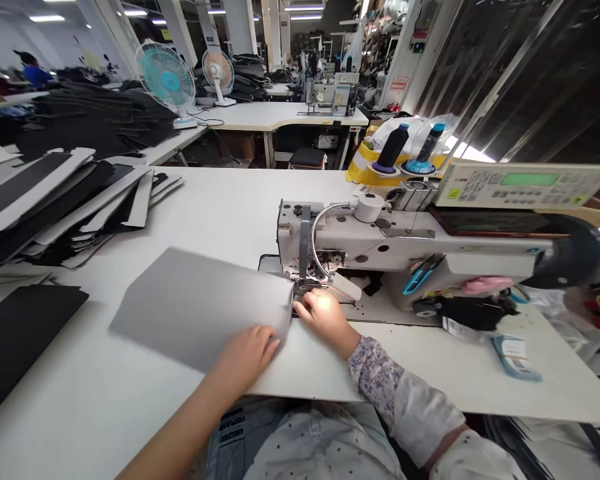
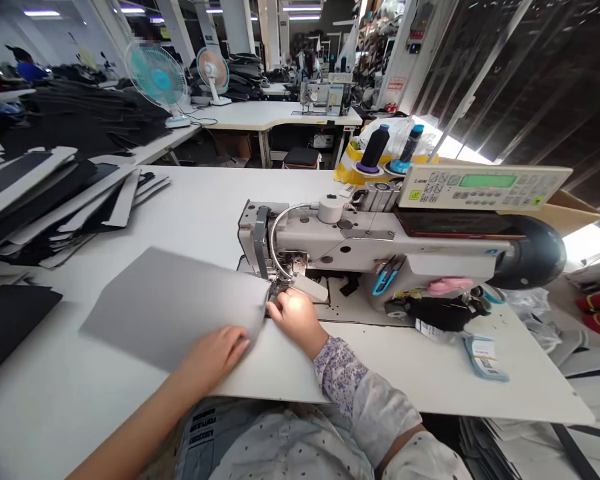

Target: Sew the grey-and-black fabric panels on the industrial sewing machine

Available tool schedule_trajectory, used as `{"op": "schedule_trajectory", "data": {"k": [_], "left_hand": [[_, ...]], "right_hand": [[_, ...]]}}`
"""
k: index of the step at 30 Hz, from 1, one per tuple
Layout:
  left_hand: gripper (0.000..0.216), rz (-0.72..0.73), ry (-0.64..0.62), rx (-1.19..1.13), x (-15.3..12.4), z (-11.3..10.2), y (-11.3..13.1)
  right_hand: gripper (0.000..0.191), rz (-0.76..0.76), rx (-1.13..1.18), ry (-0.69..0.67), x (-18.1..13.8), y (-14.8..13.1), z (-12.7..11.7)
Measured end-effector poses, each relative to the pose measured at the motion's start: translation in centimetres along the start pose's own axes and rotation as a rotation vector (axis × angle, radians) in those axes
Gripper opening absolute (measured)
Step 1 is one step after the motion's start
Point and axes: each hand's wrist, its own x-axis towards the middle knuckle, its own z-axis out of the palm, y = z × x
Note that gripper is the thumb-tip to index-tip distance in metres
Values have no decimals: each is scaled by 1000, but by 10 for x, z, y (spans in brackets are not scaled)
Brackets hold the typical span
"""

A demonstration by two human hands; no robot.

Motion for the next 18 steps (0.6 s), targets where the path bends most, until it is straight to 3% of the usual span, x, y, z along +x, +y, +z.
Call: {"op": "schedule_trajectory", "data": {"k": [2, 4, 8, 11, 18], "left_hand": [[21, 100, 11, 29, 0, 7, 19], [21, 131, 98, 89, 15, 12, 27], [33, 121, 263, 117, 59, 17, 24], [35, 145, 257, 63, 75, 19, 15], [36, 168, 237, 7, 77, 22, 4]], "right_hand": [[29, 6, -45, -40, -1, -5, 0], [26, -8, -88, -56, -1, -7, 1], [22, -89, -93, -21, -3, -5, 5], [25, -116, -83, 13, -3, -3, 9], [25, -126, -55, 47, 1, -1, 16]]}}
